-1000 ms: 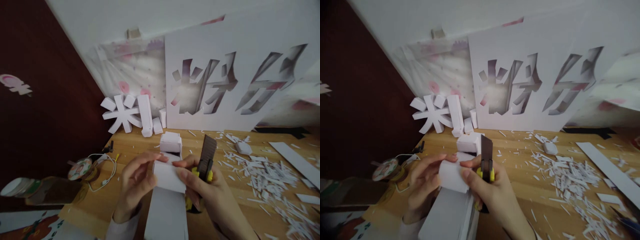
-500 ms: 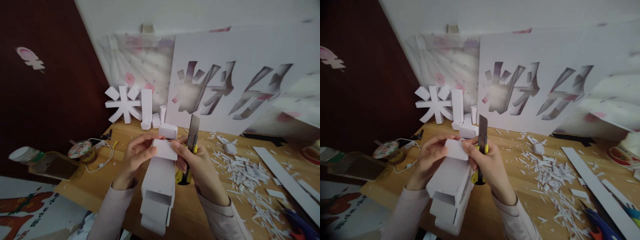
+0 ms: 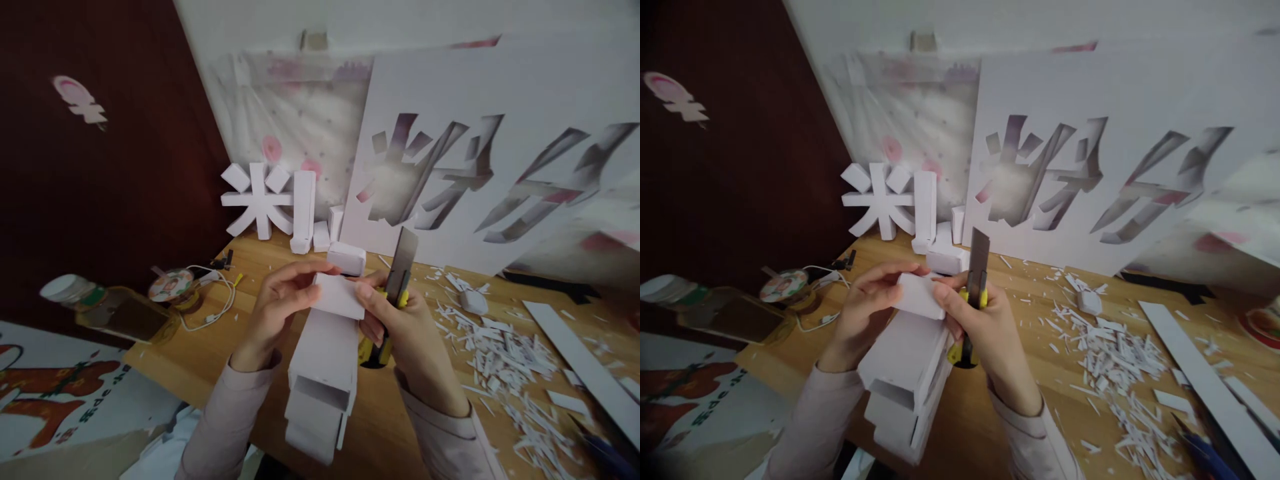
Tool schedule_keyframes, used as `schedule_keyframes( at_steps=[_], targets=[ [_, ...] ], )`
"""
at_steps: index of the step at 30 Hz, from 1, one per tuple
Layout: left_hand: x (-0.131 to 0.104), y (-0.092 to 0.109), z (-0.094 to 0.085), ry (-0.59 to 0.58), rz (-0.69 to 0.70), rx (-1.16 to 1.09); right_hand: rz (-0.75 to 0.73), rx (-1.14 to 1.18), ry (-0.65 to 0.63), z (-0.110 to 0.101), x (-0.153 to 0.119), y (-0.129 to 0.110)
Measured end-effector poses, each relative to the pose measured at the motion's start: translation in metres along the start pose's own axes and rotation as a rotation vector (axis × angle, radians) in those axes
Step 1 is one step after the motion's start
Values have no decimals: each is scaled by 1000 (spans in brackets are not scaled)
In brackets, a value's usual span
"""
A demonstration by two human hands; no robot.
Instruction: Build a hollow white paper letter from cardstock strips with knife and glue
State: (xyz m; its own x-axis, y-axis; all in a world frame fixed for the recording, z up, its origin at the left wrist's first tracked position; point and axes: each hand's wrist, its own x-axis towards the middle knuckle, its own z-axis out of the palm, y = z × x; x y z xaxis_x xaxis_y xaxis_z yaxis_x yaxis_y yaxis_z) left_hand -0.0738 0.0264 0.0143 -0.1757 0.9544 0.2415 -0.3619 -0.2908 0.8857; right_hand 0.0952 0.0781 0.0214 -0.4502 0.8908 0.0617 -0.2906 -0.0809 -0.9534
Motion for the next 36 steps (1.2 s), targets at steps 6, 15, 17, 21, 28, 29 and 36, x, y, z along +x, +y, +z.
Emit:
schedule_keyframes(
  at_steps=[6, 15, 17, 21, 28, 29, 36],
  targets=[
    [1, 3, 6, -23, -78, -84, -22, -26, 43, -1, -6, 0],
    [-11, -6, 10, 42, 14, -13, -57, -57, 82, -8, -11, 5],
    [-11, -8, 10, 48, 16, -9, -73, -74, 103, -7, -13, 3],
    [-9, -8, 10, 53, 5, -22, -85, -115, 144, -6, -15, 1],
    [-8, -6, 15, 77, -52, -72, -40, -125, 134, -9, -16, 0],
    [-8, -6, 15, 82, -57, -85, -39, -121, 122, -8, -16, -1],
    [-8, -4, 16, 102, -53, -63, -109, -131, 118, -5, -16, -1]
  ],
)
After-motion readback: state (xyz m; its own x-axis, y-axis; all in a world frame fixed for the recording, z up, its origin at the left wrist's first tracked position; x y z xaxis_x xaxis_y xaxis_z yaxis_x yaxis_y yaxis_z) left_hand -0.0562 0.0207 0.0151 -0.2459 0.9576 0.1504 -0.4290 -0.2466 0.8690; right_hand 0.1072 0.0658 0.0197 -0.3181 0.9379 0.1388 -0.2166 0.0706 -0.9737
